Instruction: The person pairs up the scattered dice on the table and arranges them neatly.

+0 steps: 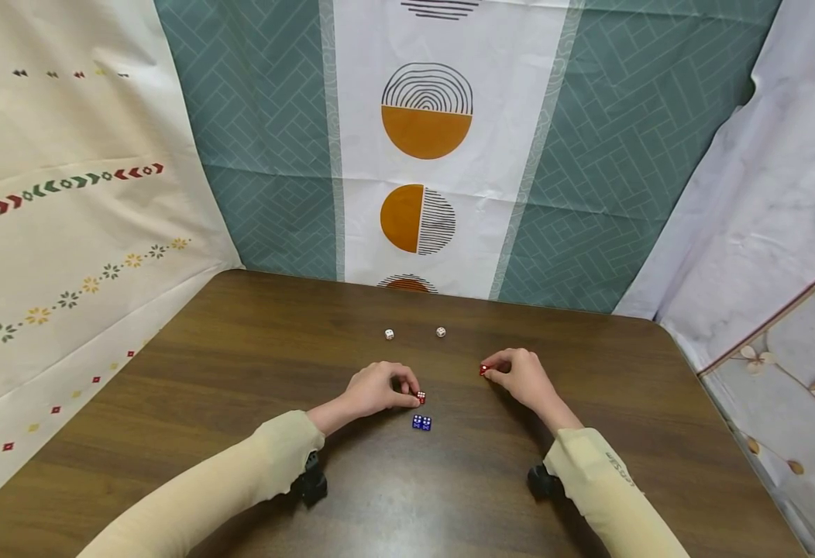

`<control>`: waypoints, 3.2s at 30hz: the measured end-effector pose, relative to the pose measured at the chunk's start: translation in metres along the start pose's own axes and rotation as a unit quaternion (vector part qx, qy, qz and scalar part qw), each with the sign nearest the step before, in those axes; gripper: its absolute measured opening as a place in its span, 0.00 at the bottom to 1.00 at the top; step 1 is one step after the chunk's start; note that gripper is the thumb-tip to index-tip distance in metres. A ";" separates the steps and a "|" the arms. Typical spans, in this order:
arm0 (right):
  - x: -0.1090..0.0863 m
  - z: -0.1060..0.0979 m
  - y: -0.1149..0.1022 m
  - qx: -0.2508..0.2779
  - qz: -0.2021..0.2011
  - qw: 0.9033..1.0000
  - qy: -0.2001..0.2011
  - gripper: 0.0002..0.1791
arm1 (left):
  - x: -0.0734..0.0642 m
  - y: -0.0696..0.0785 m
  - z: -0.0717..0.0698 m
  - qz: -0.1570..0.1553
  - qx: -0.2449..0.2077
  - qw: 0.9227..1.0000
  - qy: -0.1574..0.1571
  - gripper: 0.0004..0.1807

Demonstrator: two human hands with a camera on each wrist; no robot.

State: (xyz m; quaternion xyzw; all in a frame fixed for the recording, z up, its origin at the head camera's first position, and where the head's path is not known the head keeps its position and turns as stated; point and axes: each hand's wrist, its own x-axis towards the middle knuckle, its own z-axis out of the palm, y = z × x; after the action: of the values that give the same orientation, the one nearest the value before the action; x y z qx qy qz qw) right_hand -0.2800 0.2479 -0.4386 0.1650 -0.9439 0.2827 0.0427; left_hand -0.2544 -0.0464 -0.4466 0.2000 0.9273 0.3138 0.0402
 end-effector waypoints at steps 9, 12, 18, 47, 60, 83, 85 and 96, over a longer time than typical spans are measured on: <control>-0.004 0.011 -0.015 0.045 0.011 0.998 -0.037 0.07 | 0.001 -0.001 0.000 0.001 -0.002 1.000 -0.002 0.08; -0.005 0.017 -0.022 0.059 0.006 0.997 -0.041 0.07 | 0.001 -0.001 0.000 0.001 -0.003 1.000 -0.003 0.08; -0.007 0.026 -0.033 0.090 -0.005 0.994 -0.059 0.06 | 0.002 -0.001 0.000 0.005 -0.006 1.000 -0.005 0.07; -0.019 0.046 -0.063 0.139 0.009 0.988 -0.073 0.08 | 0.003 0.001 -0.002 0.013 0.005 1.000 -0.010 0.07; -0.020 0.049 -0.064 0.140 0.017 0.988 -0.069 0.09 | 0.003 0.002 -0.003 0.009 0.001 1.000 -0.015 0.07; -0.021 0.049 -0.064 0.138 0.015 0.988 -0.062 0.08 | 0.002 0.003 -0.003 0.005 0.001 1.000 -0.012 0.07; -0.021 0.049 -0.064 0.138 0.015 0.988 -0.062 0.08 | 0.002 0.003 -0.002 0.005 0.001 1.000 -0.012 0.07; -0.021 0.050 -0.062 0.144 0.010 0.988 -0.063 0.09 | 0.002 0.002 -0.002 0.007 0.005 1.000 -0.012 0.08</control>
State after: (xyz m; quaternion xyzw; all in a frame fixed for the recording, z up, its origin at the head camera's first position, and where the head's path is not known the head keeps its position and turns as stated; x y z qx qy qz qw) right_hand -0.2385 0.1777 -0.4520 0.1772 -0.8960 0.4049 -0.0435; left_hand -0.2561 -0.0454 -0.4435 0.2106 0.9268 0.3070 0.0486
